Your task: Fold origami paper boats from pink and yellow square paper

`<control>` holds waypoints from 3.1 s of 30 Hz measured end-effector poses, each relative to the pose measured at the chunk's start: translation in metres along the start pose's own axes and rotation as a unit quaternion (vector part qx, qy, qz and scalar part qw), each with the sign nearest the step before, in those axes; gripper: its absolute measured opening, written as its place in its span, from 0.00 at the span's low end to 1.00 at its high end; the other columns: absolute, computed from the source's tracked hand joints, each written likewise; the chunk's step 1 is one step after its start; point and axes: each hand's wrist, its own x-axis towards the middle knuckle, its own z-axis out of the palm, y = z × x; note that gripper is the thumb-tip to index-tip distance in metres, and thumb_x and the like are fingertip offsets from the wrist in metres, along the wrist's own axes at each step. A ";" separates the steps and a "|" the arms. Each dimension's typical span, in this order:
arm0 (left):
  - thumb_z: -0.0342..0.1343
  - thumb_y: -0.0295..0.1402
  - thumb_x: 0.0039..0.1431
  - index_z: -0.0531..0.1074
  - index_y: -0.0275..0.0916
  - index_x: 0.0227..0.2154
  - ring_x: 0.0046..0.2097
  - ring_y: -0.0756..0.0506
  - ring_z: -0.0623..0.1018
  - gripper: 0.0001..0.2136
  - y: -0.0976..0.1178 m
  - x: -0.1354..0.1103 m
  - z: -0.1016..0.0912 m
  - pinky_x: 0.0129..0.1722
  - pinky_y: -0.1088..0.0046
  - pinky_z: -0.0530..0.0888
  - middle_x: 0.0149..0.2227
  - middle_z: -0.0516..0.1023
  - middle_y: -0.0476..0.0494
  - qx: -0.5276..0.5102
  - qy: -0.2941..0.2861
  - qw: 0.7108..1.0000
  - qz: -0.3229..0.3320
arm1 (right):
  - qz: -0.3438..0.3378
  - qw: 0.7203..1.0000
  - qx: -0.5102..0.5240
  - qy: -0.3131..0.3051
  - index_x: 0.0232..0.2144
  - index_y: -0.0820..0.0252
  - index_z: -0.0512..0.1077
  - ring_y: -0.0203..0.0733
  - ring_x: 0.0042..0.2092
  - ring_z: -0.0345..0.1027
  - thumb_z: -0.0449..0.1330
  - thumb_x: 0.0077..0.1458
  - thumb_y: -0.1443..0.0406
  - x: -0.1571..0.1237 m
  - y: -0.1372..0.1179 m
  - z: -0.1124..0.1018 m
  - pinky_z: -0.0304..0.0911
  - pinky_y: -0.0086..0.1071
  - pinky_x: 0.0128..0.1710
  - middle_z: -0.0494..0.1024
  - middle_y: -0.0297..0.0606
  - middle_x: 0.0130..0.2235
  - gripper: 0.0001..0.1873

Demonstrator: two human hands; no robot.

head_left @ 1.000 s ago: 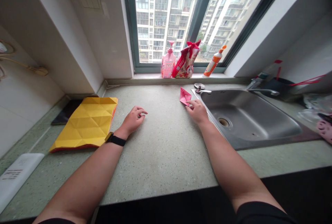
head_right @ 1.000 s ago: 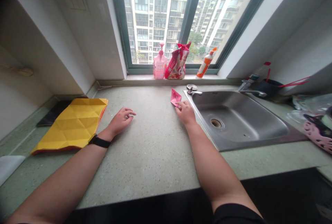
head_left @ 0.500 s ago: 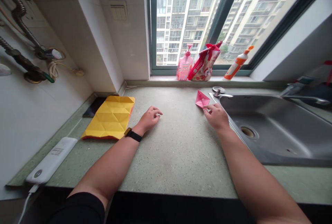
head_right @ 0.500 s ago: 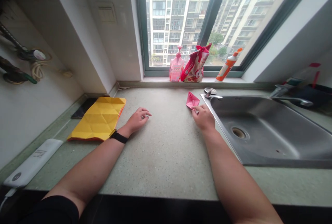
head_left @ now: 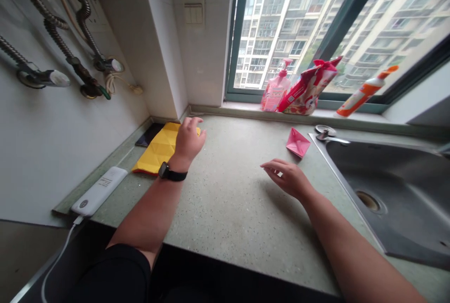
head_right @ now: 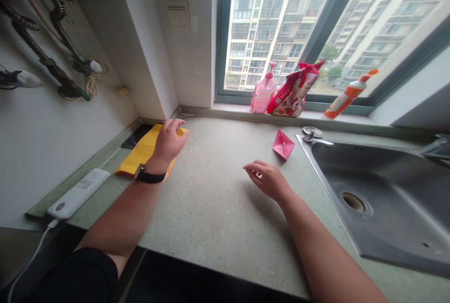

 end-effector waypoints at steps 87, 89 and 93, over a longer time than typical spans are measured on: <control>0.53 0.36 0.76 0.75 0.41 0.50 0.55 0.39 0.80 0.08 0.050 -0.107 0.004 0.60 0.56 0.78 0.51 0.80 0.38 -0.201 -0.281 0.917 0.198 | 0.289 0.918 0.265 -0.063 0.49 0.54 0.75 0.40 0.32 0.79 0.69 0.60 0.65 0.012 -0.032 0.041 0.70 0.31 0.31 0.85 0.31 0.33 0.15; 0.54 0.38 0.76 0.76 0.41 0.55 0.62 0.36 0.78 0.12 0.040 -0.107 0.012 0.66 0.50 0.74 0.59 0.79 0.34 -0.158 -0.292 0.917 0.221 | 0.288 0.929 0.228 -0.042 0.51 0.54 0.74 0.40 0.32 0.79 0.69 0.60 0.67 0.012 -0.030 0.041 0.71 0.31 0.33 0.85 0.30 0.33 0.17; 0.61 0.48 0.72 0.69 0.40 0.70 0.75 0.27 0.66 0.30 0.030 -0.114 0.029 0.77 0.35 0.57 0.73 0.68 0.28 -0.045 -0.380 0.889 0.252 | 0.259 0.960 0.106 -0.005 0.56 0.53 0.74 0.43 0.36 0.80 0.67 0.60 0.69 0.011 -0.025 0.036 0.75 0.36 0.40 0.86 0.33 0.37 0.22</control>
